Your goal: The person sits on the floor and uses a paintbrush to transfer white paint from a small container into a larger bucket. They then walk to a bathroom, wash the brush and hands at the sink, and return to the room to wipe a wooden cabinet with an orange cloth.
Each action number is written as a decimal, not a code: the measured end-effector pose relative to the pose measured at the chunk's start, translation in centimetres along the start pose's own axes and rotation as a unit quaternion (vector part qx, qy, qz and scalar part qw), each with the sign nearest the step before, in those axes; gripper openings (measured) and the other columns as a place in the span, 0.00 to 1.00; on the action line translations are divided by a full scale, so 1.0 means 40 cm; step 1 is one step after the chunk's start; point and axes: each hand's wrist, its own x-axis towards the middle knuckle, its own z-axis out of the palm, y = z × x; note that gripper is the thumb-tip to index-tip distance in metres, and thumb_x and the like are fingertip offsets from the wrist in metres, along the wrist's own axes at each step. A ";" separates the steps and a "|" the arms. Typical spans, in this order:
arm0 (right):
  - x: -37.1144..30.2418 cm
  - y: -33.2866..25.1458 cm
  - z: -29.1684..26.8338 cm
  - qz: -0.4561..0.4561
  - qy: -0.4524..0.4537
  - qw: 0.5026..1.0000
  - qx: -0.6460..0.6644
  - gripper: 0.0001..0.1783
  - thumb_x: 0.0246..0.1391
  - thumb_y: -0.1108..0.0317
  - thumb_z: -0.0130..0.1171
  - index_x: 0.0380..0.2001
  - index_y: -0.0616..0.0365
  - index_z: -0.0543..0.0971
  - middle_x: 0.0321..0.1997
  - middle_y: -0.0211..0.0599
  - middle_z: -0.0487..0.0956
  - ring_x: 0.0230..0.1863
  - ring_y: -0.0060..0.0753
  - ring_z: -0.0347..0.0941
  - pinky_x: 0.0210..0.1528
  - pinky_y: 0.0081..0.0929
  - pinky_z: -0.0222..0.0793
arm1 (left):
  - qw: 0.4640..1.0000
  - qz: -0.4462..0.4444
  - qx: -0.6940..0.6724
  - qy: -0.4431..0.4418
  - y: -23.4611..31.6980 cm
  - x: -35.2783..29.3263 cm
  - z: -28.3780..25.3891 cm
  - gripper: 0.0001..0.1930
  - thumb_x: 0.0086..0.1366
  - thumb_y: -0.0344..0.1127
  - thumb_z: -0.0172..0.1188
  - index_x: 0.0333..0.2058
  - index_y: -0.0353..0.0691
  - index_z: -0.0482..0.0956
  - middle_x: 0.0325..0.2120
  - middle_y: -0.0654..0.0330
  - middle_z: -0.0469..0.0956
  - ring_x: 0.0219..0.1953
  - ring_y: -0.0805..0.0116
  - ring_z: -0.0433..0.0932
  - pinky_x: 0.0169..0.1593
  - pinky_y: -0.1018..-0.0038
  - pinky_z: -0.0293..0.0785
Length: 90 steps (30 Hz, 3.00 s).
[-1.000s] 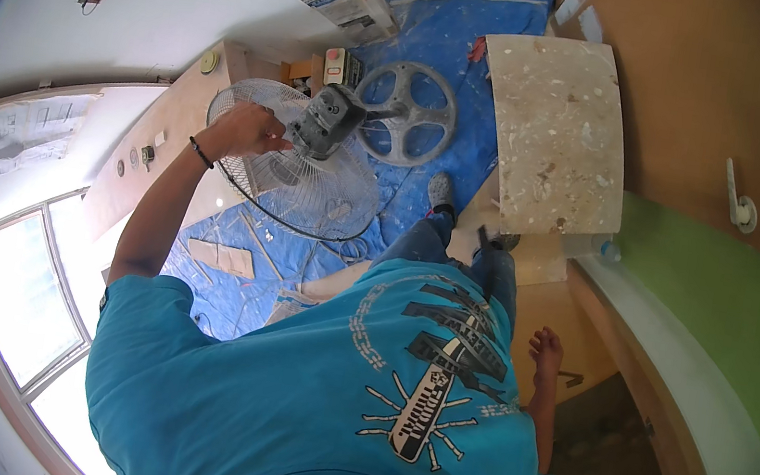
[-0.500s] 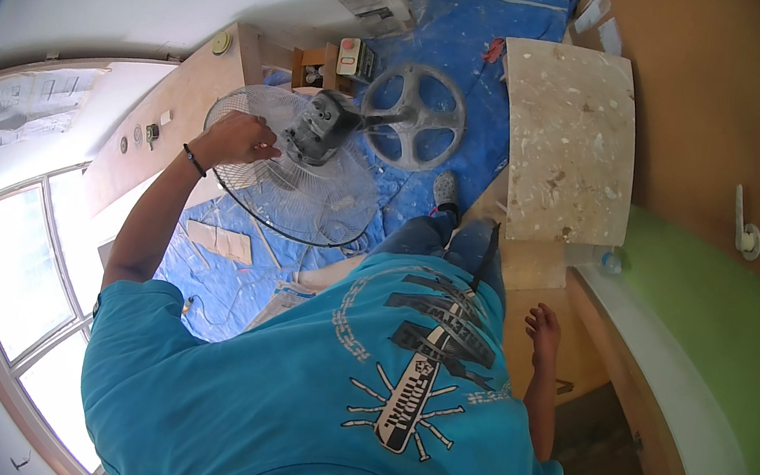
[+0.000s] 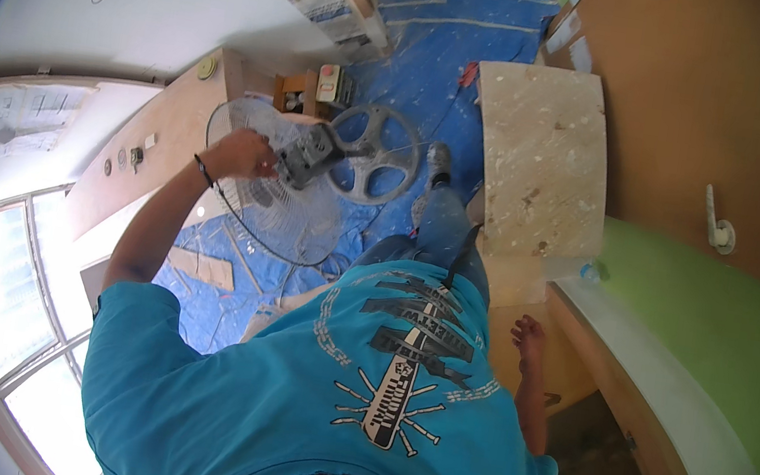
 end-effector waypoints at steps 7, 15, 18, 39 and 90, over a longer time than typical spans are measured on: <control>0.082 -0.136 0.076 -0.056 -0.025 0.998 0.017 0.16 0.69 0.60 0.61 0.50 0.62 0.82 0.38 0.41 0.87 0.34 0.30 0.85 0.32 0.25 0.77 | 0.999 -0.032 0.004 0.039 0.012 0.062 0.027 0.13 0.61 0.54 0.68 0.30 0.52 0.88 0.28 0.57 0.84 0.38 0.54 0.84 0.42 0.56 0.79; 0.149 -0.791 0.323 -0.349 0.124 0.913 -0.169 0.19 0.64 0.63 0.66 0.21 0.62 0.80 0.15 0.37 0.78 0.17 0.26 0.76 0.21 0.29 0.69 | 0.990 -0.126 -0.054 0.031 -0.029 0.135 0.009 0.15 0.64 0.51 0.63 0.32 0.46 0.88 0.33 0.52 0.86 0.43 0.47 0.83 0.48 0.54 0.78; 0.123 -1.100 0.455 -0.471 0.162 0.862 -0.096 0.25 0.62 0.63 0.69 0.16 0.61 0.71 0.11 0.33 0.67 0.14 0.22 0.60 0.19 0.31 0.57 | 0.974 -0.205 -0.098 -0.013 -0.079 0.174 -0.012 0.17 0.64 0.52 0.63 0.31 0.44 0.88 0.33 0.51 0.86 0.40 0.47 0.84 0.47 0.53 0.79; -0.215 -2.563 0.684 -0.884 -0.163 0.435 -0.048 0.21 0.74 0.52 0.47 0.63 0.46 0.66 0.56 0.35 0.72 0.54 0.39 0.70 0.54 0.47 0.63 | 0.748 0.022 -0.131 0.650 -0.225 0.721 -1.592 0.17 0.73 0.44 0.60 0.55 0.46 0.77 0.45 0.61 0.83 0.42 0.63 0.82 0.41 0.69 0.75; 2.160 -5.190 1.121 -0.362 -0.028 0.928 0.080 0.12 0.65 0.63 0.68 0.38 0.54 0.74 0.28 0.26 0.74 0.26 0.20 0.69 0.28 0.24 0.64 | 0.823 -0.335 -0.421 -0.183 -2.567 3.012 -1.758 0.15 0.62 0.40 0.63 0.45 0.44 0.87 0.40 0.46 0.86 0.41 0.48 0.86 0.43 0.53 0.82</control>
